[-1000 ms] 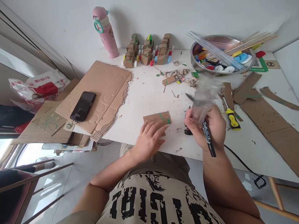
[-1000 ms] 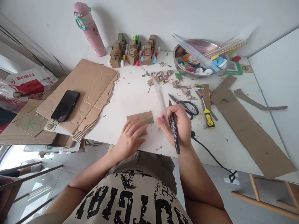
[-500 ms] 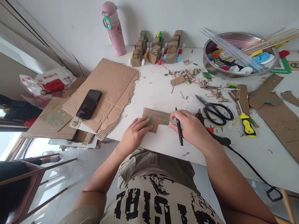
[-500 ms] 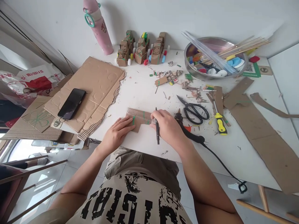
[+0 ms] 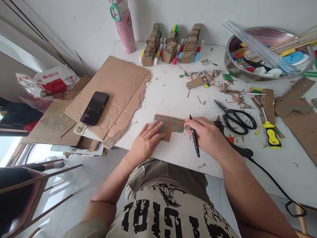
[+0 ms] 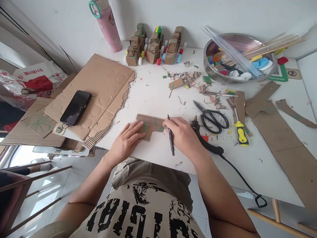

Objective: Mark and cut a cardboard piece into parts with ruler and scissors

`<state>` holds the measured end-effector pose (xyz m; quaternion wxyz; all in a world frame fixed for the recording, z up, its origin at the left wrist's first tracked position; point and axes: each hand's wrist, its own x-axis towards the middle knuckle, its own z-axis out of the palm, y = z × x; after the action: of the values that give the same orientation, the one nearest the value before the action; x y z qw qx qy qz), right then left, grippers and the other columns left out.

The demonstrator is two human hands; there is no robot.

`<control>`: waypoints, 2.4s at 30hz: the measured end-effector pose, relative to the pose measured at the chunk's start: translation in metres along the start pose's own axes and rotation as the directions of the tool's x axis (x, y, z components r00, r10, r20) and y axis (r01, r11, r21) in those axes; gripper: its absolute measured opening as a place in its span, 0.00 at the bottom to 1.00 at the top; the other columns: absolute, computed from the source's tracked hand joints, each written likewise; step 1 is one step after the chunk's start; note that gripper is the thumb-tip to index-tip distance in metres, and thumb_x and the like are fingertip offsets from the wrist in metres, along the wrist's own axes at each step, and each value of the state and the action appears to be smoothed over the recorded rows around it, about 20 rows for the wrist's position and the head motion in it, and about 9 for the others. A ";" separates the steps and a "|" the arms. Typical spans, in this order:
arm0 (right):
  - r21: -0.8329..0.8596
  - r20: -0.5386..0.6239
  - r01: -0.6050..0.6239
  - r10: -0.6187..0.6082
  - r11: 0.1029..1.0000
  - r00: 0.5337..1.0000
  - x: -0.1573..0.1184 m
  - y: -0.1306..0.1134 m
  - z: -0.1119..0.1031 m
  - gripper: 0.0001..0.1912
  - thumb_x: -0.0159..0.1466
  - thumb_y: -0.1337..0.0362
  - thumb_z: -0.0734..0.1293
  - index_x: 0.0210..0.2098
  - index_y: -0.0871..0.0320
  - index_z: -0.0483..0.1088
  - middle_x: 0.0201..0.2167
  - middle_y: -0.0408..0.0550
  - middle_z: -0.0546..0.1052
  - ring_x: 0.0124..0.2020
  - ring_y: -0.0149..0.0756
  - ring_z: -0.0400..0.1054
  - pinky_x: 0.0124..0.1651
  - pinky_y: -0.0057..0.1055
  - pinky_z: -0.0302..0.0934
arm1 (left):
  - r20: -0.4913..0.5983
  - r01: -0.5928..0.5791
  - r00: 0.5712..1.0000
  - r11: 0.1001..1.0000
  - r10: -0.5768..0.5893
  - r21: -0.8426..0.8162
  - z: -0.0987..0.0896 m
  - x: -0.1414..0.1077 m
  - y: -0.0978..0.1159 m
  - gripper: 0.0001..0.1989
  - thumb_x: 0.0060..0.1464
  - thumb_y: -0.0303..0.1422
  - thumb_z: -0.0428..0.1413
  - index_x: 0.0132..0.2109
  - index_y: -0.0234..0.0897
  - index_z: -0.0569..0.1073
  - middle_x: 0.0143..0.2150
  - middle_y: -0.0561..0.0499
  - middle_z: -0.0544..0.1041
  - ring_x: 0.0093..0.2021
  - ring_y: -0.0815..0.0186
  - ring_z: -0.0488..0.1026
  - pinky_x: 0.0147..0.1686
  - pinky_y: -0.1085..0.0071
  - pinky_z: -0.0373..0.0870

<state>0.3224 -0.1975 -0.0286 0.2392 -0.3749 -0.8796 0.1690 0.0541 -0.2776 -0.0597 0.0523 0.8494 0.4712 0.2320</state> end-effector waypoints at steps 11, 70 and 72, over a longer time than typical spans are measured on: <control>0.019 -0.015 0.002 -0.002 1.000 1.000 0.002 0.000 0.005 0.16 0.68 0.79 0.60 0.40 0.50 0.71 0.35 0.49 0.82 0.42 0.50 0.77 0.41 0.43 0.70 | 0.086 0.068 0.994 0.997 -0.071 0.040 0.001 0.000 0.004 0.14 0.73 0.25 0.49 0.59 0.41 0.73 0.78 0.39 0.67 0.80 0.55 0.61 0.73 0.43 0.71; 0.018 -0.065 -0.084 0.085 0.996 0.994 -0.008 -0.006 0.001 0.17 0.65 0.80 0.58 0.33 0.49 0.60 0.30 0.46 0.74 0.36 0.47 0.72 0.37 0.40 0.66 | 0.158 0.027 0.987 0.997 -0.039 0.078 0.020 0.016 0.004 0.34 0.73 0.38 0.52 0.80 0.36 0.55 0.79 0.33 0.64 0.82 0.49 0.58 0.78 0.44 0.63; 0.009 -0.046 -0.092 0.092 0.996 0.995 -0.007 -0.008 -0.001 0.17 0.65 0.80 0.58 0.33 0.49 0.61 0.30 0.46 0.74 0.36 0.47 0.72 0.37 0.40 0.66 | 0.154 0.026 0.987 0.996 -0.038 0.080 0.020 0.015 0.004 0.34 0.73 0.38 0.52 0.80 0.36 0.55 0.80 0.34 0.64 0.82 0.49 0.58 0.77 0.44 0.63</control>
<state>0.3226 -0.2079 -0.0259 0.2530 -0.4179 -0.8550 0.1741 0.0729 -0.2644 -0.0713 0.0596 0.8587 0.4878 0.1456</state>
